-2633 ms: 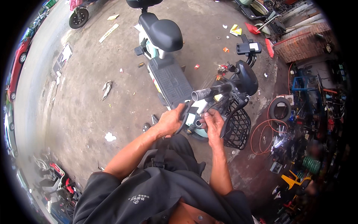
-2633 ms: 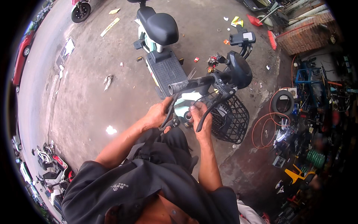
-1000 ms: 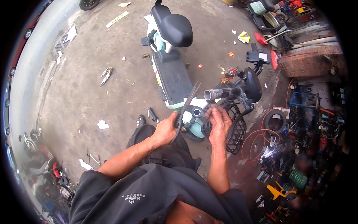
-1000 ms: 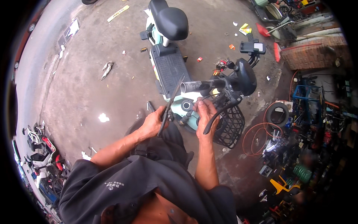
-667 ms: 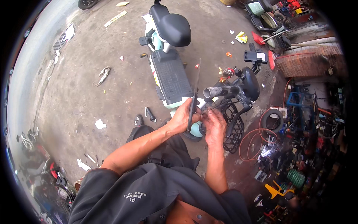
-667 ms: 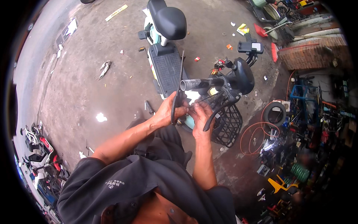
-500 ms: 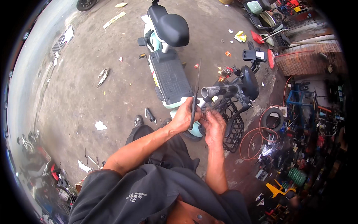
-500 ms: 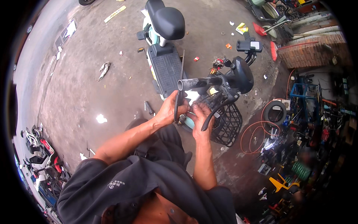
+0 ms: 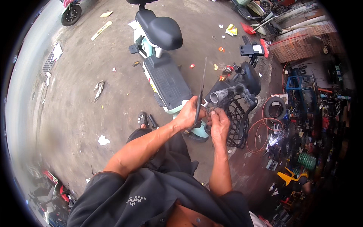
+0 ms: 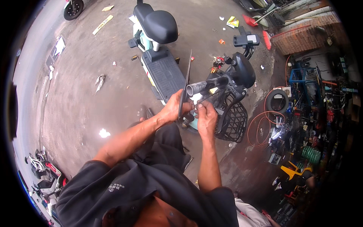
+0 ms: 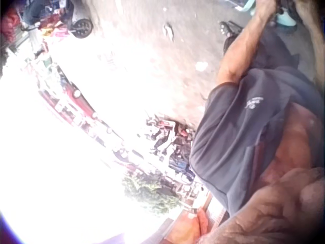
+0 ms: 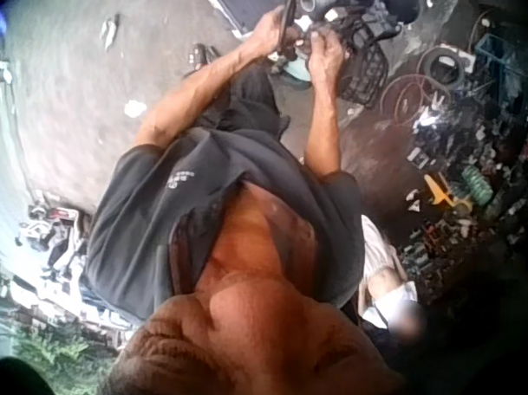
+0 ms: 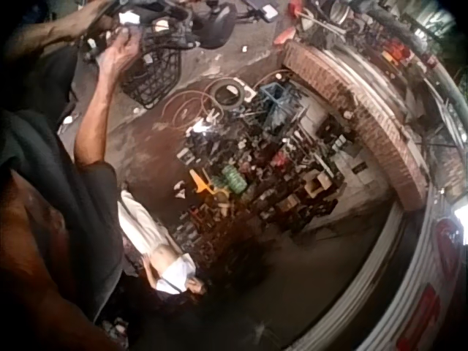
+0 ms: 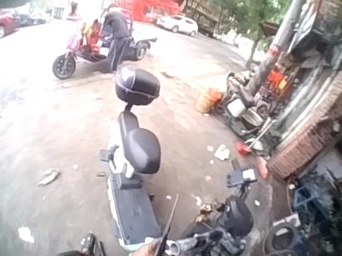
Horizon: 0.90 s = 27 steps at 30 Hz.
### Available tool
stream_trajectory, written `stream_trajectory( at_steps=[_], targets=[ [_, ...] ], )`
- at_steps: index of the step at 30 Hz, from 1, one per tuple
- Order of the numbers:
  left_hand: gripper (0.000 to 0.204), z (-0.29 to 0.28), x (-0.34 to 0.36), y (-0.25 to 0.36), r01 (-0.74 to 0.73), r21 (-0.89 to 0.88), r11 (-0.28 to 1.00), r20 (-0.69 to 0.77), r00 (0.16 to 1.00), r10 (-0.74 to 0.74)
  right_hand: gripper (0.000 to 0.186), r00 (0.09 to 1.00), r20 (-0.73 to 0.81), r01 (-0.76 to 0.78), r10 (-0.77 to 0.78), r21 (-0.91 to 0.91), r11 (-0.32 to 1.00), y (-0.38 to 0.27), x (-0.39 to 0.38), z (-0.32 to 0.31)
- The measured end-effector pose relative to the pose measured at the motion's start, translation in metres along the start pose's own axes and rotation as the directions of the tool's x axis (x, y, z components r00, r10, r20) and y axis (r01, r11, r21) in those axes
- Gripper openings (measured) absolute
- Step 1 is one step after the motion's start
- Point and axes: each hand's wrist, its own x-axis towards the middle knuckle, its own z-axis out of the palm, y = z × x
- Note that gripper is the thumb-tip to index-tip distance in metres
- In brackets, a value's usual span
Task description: The person uses scissors to cut off a rubber handle grip from an electric scooter, manipulates electrical wires, and uses a screwdriver to secure the handlebar components.
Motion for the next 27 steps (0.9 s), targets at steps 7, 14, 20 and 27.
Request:
stream_trajectory(
  at_steps=[7,14,20,27],
  targets=[
    [0.046,-0.009,0.019,0.011,0.140,-0.090,0.986,0.133,0.983,-0.128,0.019,0.997,-0.015,0.078,-0.079,-0.068,0.995,-0.003,0.000,0.005],
    [0.042,-0.015,0.030,0.015,0.228,-0.110,0.967,0.197,0.959,-0.204,0.021,0.991,-0.128,-0.005,0.046,0.305,0.952,-0.005,-0.008,0.022],
    [0.042,-0.033,0.006,0.024,0.098,0.284,0.954,0.169,0.974,-0.150,0.017,0.977,-0.214,0.106,-0.001,0.478,0.872,0.005,-0.013,0.029],
    [0.058,-0.058,-0.059,0.012,-0.092,0.947,0.309,0.131,0.985,-0.108,0.018,0.990,-0.123,-0.042,0.072,0.233,0.972,-0.008,-0.014,0.010]
  ],
)
